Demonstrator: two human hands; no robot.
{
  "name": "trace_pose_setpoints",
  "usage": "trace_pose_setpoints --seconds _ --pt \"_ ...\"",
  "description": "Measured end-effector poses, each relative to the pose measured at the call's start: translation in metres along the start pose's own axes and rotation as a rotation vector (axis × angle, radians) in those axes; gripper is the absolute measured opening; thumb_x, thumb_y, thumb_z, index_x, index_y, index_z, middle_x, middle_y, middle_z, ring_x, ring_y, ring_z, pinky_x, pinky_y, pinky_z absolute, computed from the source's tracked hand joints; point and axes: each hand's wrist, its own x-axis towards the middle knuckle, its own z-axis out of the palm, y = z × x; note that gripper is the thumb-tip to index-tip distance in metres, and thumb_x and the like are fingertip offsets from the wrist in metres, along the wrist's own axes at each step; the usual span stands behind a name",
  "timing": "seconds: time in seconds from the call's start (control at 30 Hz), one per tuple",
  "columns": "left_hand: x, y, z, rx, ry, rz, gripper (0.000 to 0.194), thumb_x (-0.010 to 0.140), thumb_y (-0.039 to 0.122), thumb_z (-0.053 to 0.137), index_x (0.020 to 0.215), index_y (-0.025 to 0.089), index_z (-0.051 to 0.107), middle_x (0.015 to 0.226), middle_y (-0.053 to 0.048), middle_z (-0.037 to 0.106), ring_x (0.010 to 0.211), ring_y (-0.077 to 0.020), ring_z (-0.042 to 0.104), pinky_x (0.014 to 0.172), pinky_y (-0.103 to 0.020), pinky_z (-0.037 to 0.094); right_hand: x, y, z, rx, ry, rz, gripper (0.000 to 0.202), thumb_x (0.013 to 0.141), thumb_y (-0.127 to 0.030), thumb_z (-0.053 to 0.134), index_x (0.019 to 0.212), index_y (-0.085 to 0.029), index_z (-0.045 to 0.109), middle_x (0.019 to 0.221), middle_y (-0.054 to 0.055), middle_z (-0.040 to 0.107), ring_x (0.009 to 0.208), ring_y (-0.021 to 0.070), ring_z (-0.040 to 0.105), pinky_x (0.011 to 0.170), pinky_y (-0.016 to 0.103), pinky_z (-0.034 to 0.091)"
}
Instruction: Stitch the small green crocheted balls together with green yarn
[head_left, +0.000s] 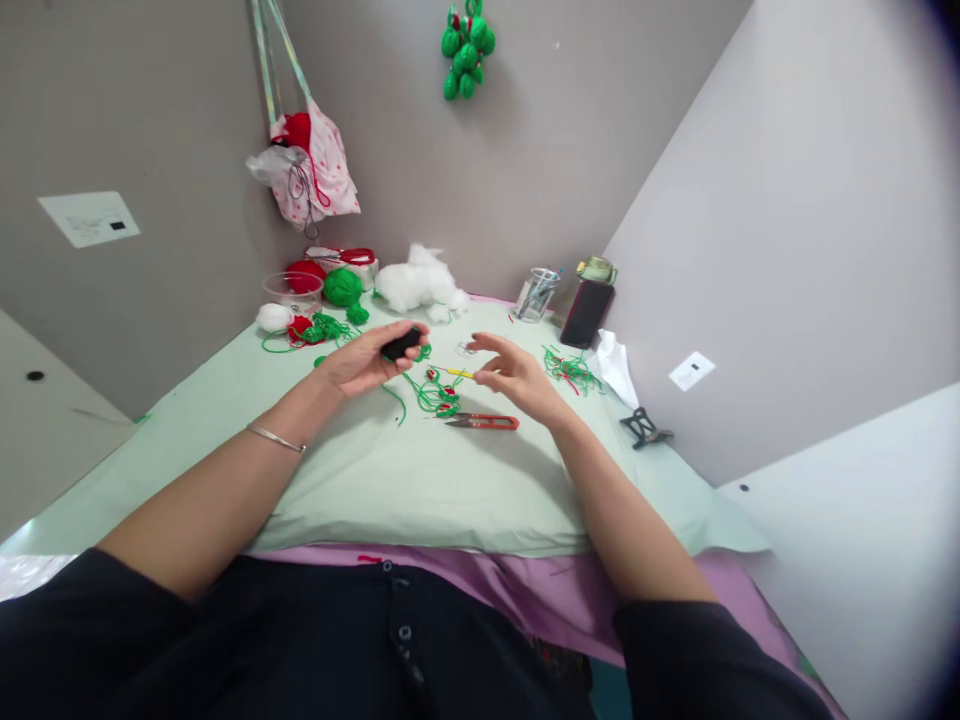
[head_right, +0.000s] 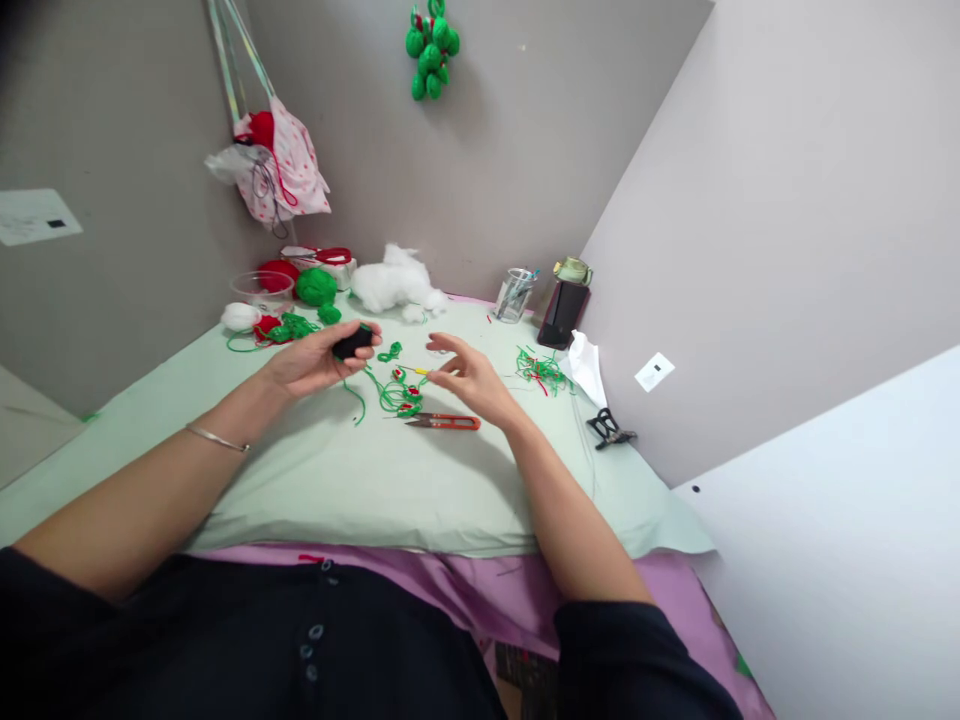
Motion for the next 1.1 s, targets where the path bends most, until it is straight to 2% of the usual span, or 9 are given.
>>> trace_pose_setpoints --seconds 0.1,0.23,0.33,0.53,0.6,0.7,0.8,0.93,1.1 --pt "-0.003 -0.015 0.011 0.208 -0.186 -0.123 0.022 0.084 0.029 0.075 0.095 0.01 0.072 0.083 -0.007 0.064 0.063 -0.0089 0.056 0.05 -0.016 0.047 0.001 -0.006 0.024 0.175 -0.201 -0.015 0.079 0.077 -0.041 0.077 0.148 -0.031 0.044 0.143 0.009 0.057 0.09 0.0154 0.067 0.076 0.029 0.055" --pt "-0.005 -0.021 0.013 0.313 -0.246 -0.151 0.027 0.082 0.035 0.077 0.093 0.012 0.069 0.084 -0.006 0.063 0.057 -0.0071 0.05 0.042 -0.016 0.037 0.0 -0.007 0.021 0.111 -0.288 0.077 0.044 0.082 -0.045 0.071 0.118 -0.019 0.068 0.082 0.001 0.067 0.071 0.0128 0.059 0.067 0.026 0.048" --pt "-0.002 -0.018 0.006 0.316 -0.14 -0.101 0.023 0.081 0.032 0.077 0.088 0.014 0.064 0.087 -0.005 0.062 0.058 -0.0057 0.049 0.041 -0.014 0.031 0.0 -0.004 0.003 0.066 -0.096 0.11 0.034 0.084 -0.048 0.066 0.086 -0.015 0.071 0.057 -0.004 0.051 0.056 0.0095 0.043 0.057 0.025 0.037" --pt "0.003 -0.019 -0.004 0.494 -0.126 -0.147 0.032 0.077 0.035 0.081 0.098 0.016 0.067 0.08 -0.002 0.059 0.052 -0.0056 0.045 0.041 -0.016 0.031 0.005 0.004 -0.023 0.015 0.328 0.054 0.027 0.085 -0.044 0.061 0.081 -0.018 0.067 0.053 -0.005 0.045 0.052 0.0101 0.037 0.055 0.025 0.03" --pt "0.002 -0.02 -0.005 0.587 -0.214 -0.234 0.033 0.079 0.041 0.079 0.099 0.015 0.071 0.08 -0.004 0.06 0.054 -0.0072 0.046 0.042 -0.018 0.034 0.006 0.009 -0.03 -0.153 0.433 0.073 0.022 0.085 -0.039 0.059 0.08 -0.019 0.066 0.057 -0.003 0.051 0.054 0.0116 0.041 0.057 0.027 0.032" --pt "0.001 -0.018 -0.006 0.649 -0.299 -0.299 0.036 0.083 0.045 0.075 0.1 0.014 0.076 0.073 -0.005 0.058 0.055 -0.0091 0.045 0.043 -0.019 0.036 0.001 0.014 -0.038 -0.501 0.506 0.07 0.015 0.084 -0.03 0.06 0.09 -0.019 0.067 0.09 0.005 0.066 0.066 0.0138 0.053 0.069 0.03 0.039" --pt "0.001 -0.013 -0.008 0.593 -0.278 -0.245 0.035 0.085 0.046 0.072 0.099 0.014 0.076 0.072 -0.005 0.059 0.053 -0.0093 0.045 0.041 -0.019 0.033 -0.007 0.008 -0.039 -0.633 0.296 0.093 0.019 0.085 -0.035 0.063 0.096 -0.019 0.065 0.101 0.007 0.068 0.074 0.016 0.058 0.073 0.03 0.041" --pt "0.003 -0.006 -0.013 0.427 -0.135 -0.101 0.032 0.087 0.044 0.071 0.088 0.012 0.07 0.081 -0.009 0.067 0.049 -0.0071 0.047 0.039 -0.018 0.034 -0.014 -0.003 -0.025 -0.658 -0.395 0.232 0.024 0.077 -0.04 0.075 0.087 -0.021 0.065 0.086 0.002 0.07 0.072 0.0158 0.058 0.064 0.026 0.039" --pt "0.008 0.0 -0.017 0.207 0.037 -0.015 0.028 0.092 0.039 0.067 0.085 0.012 0.063 0.082 -0.01 0.067 0.052 -0.0069 0.052 0.038 -0.014 0.034 -0.013 -0.004 -0.014 -0.72 -0.501 0.175 0.011 0.079 -0.024 0.066 0.089 -0.021 0.072 0.088 0.002 0.072 0.072 0.015 0.058 0.064 0.026 0.038"
